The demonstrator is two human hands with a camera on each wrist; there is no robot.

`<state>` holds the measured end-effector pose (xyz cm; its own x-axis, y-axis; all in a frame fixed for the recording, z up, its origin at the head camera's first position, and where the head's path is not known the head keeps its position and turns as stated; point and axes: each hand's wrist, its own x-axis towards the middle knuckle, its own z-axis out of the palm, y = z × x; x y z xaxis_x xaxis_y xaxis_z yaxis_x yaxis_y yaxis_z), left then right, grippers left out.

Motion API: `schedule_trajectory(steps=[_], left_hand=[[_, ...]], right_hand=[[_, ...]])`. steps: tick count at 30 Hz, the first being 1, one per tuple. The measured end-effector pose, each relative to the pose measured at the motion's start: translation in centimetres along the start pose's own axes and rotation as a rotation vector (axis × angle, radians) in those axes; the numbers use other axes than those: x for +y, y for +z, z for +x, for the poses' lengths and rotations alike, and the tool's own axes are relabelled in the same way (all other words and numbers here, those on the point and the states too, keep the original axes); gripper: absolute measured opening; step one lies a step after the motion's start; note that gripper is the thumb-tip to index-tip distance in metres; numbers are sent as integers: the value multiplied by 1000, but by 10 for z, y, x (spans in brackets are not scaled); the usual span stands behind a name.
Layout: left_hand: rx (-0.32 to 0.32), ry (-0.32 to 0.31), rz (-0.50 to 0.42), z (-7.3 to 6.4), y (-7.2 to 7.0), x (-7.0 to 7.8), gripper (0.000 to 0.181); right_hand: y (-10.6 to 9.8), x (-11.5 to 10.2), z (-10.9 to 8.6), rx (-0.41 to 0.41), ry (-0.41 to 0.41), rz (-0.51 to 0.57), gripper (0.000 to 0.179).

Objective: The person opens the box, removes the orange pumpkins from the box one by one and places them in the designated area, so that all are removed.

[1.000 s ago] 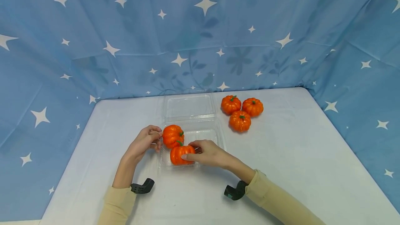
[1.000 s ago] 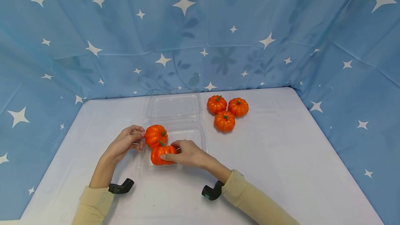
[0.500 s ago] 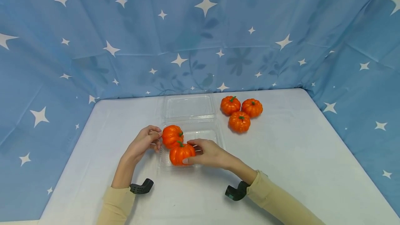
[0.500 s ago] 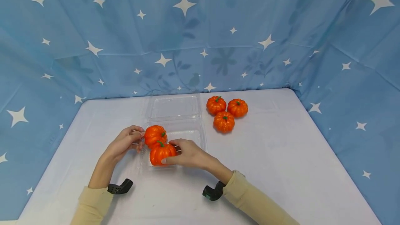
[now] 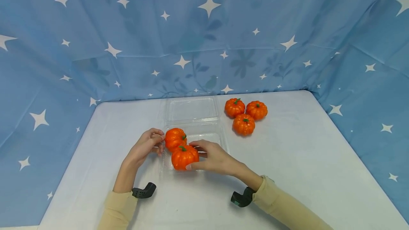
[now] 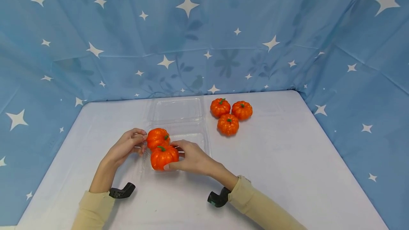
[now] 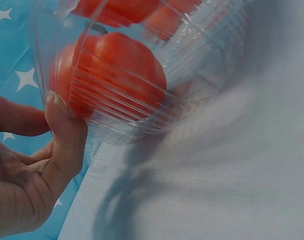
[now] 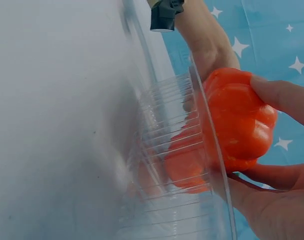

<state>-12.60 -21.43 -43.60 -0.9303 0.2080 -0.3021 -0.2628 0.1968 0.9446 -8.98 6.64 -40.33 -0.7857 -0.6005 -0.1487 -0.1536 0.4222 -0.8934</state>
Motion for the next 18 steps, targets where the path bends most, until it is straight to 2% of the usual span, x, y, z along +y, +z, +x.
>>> schedule_trajectory(steps=[11, 18], left_hand=[[-4, 14, 2, 0, -1, 1, 30], [4, 7, 2, 1, -1, -1, 28]], right_hand=[[-5, 2, -7, 81, -97, -46, 71], [-7, 6, -10, 111, -118, -73, 69]])
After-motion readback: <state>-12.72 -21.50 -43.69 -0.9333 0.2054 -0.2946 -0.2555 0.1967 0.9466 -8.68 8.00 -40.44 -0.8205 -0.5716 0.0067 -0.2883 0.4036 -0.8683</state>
